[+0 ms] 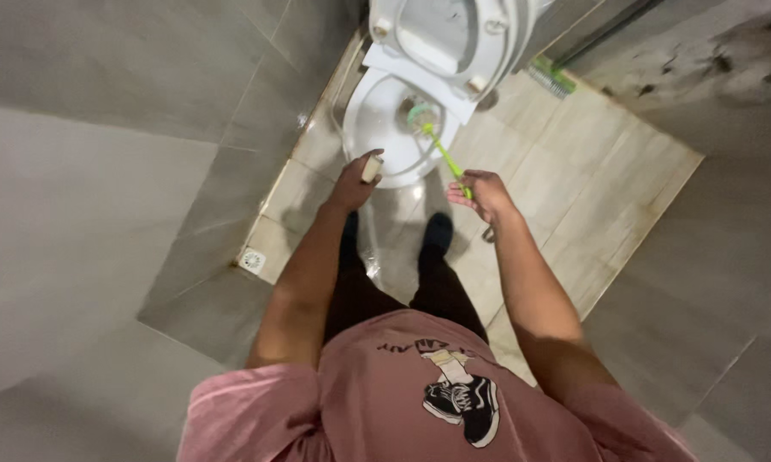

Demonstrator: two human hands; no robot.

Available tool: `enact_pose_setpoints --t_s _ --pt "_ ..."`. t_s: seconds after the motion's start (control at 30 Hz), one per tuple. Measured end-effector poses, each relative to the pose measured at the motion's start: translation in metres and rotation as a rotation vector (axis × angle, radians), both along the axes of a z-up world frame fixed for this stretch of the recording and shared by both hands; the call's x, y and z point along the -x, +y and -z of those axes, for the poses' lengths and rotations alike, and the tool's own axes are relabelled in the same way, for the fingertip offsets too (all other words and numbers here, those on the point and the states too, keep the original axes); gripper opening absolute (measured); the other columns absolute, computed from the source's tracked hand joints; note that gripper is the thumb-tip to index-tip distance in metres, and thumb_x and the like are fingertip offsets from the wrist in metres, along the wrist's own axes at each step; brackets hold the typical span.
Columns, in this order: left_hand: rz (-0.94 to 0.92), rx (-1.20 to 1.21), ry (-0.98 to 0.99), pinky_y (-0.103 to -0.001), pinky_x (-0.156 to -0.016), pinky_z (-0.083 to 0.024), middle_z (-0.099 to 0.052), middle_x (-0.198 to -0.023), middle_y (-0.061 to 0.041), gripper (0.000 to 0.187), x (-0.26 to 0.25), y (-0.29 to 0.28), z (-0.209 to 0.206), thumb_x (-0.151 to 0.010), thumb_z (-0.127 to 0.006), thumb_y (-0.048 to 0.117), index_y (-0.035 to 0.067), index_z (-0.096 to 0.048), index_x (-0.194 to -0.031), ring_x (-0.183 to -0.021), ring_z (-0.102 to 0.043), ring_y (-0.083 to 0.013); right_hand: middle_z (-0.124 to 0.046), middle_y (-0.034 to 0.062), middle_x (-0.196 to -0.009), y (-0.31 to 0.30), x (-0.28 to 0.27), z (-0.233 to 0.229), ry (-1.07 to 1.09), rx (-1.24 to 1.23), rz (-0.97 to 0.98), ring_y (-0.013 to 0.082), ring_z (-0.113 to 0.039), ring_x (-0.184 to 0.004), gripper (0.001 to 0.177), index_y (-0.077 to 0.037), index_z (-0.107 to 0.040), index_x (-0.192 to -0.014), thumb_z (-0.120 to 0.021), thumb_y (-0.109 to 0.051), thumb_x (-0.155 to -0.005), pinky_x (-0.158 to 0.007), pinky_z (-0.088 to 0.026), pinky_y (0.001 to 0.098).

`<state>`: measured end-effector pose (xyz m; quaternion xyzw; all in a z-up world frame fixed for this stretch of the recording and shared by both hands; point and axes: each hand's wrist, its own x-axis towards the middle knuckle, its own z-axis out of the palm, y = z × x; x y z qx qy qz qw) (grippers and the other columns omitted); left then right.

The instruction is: The person cleans the interior of a toilet bowl using a long-handled brush, then uses a smaller brush and a container of water to scrub the floor tiles nearby.

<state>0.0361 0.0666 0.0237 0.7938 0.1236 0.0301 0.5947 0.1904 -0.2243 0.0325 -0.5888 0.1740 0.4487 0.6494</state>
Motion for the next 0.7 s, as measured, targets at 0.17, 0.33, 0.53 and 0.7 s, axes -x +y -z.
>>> enact_pose_setpoints --t_s 0.17,0.33,0.53,0.7 --pt "-0.018 -0.179 0.155 -0.050 -0.090 -0.053 -0.068 -0.112 -0.023 0.041 0.001 0.047 0.044 -0.089 -0.068 0.007 0.007 -0.059 -0.129 -0.106 -0.065 -0.0441 -0.067 0.0208 -0.101 0.029 0.020 0.066 0.012 0.127 0.009 0.0274 -0.068 -0.080 0.034 0.011 -0.055 -0.126 -0.051 -0.007 -0.098 -0.069 -0.061 0.0375" --pt "0.084 -0.232 0.074 -0.050 -0.088 -0.054 -0.069 -0.108 -0.024 0.044 -0.001 0.088 0.071 -0.080 -0.063 0.003 0.006 -0.064 -0.124 -0.105 -0.066 -0.0455 -0.060 0.0131 -0.080 0.069 0.048 0.147 -0.143 0.360 -0.009 0.0208 -0.050 -0.057 0.031 0.009 -0.060 -0.103 -0.048 -0.019 -0.102 -0.047 -0.041 0.0367" --pt "0.355 -0.423 0.359 -0.050 -0.080 -0.054 -0.072 -0.092 -0.019 0.032 -0.042 0.109 0.062 -0.082 -0.077 0.031 0.008 -0.068 -0.101 -0.090 -0.069 -0.0398 -0.068 0.0282 -0.080 0.113 0.054 0.214 -0.537 0.779 -0.386 0.0414 -0.067 -0.080 0.044 0.007 -0.071 -0.090 -0.061 -0.034 -0.104 -0.075 -0.052 0.0460" --pt "0.512 -0.570 0.442 -0.051 -0.078 -0.055 -0.074 -0.092 -0.015 0.021 -0.073 0.108 0.097 -0.080 -0.068 0.022 0.012 -0.072 -0.097 -0.089 -0.070 -0.0378 -0.072 0.0250 -0.086 0.133 0.045 0.259 -0.615 0.853 -0.599 0.0393 -0.070 -0.087 0.029 0.002 -0.073 -0.086 -0.073 -0.027 -0.084 -0.079 -0.056 0.0470"
